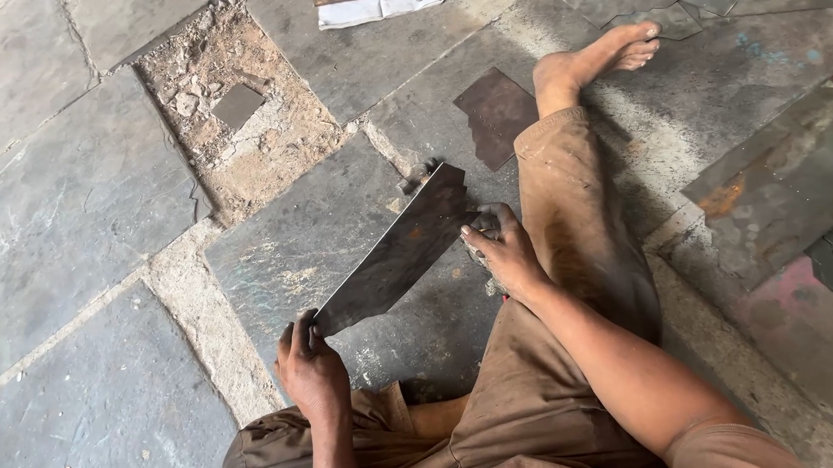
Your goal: The person sits on a tiled floor and uses a hammer and chisel to shape and cut metal sheets. They repeatedly position the chisel along the edges of the metal and strike it with the hammer to create cuts and bends. The person also inspects the metal pieces by holding them up and turning them over.
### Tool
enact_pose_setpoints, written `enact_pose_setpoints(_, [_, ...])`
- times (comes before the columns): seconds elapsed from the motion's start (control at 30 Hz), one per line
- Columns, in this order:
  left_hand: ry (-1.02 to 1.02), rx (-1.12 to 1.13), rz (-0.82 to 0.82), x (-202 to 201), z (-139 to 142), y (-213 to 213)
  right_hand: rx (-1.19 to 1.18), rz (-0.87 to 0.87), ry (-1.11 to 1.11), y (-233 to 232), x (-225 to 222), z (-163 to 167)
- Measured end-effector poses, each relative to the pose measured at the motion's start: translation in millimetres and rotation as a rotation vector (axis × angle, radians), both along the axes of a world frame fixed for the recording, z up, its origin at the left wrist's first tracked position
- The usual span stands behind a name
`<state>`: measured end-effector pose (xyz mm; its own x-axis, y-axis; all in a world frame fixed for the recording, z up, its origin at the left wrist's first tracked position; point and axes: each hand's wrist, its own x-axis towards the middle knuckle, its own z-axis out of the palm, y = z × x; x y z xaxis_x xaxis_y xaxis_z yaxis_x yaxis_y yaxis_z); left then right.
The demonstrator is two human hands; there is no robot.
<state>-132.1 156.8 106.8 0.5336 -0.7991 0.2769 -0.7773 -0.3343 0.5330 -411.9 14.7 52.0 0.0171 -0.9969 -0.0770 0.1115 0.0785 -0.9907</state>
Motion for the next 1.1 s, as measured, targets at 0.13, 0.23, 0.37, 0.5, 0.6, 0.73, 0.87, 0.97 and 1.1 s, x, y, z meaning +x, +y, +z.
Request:
enact_pose_setpoints(0.13, [0.054,0.051,0.035,1,-3,-3,0.014,-0.014,-0.023,-2,-2,-5])
enact_pose_setpoints(0.23, [0.098,0.072,0.040,3,-6,-3,0.071,-0.009,-0.272,-3,-5,-5])
enact_pose_setpoints(0.37, [0.103,0.003,0.016,4,-12,1,-0.042,-0.040,-0.276,-1,-6,-2])
enact_pose_setpoints(0.5, [0.111,-0.040,-0.007,6,-16,1,-0.078,-0.064,-0.212,2,-5,7])
enact_pose_setpoints(0.6, [0.169,-0.032,-0.005,7,-16,-6,-0.086,-0.095,-0.195,0,-6,11])
enact_pose_setpoints(0.73, [0.228,-0.027,-0.004,3,-16,-10,-0.126,-0.105,-0.242,0,-7,9])
enact_pose_setpoints(0.87, [0.246,-0.038,-0.003,4,-14,-8,-0.197,-0.074,-0.151,0,-5,6])
enact_pose_setpoints(0.97, [0.166,-0.055,-0.011,4,-13,-9,-0.235,-0.057,-0.066,3,-5,10])
enact_pose_setpoints(1.1, [0.228,-0.057,0.010,3,-15,-8,-0.262,-0.053,0.015,10,-3,21])
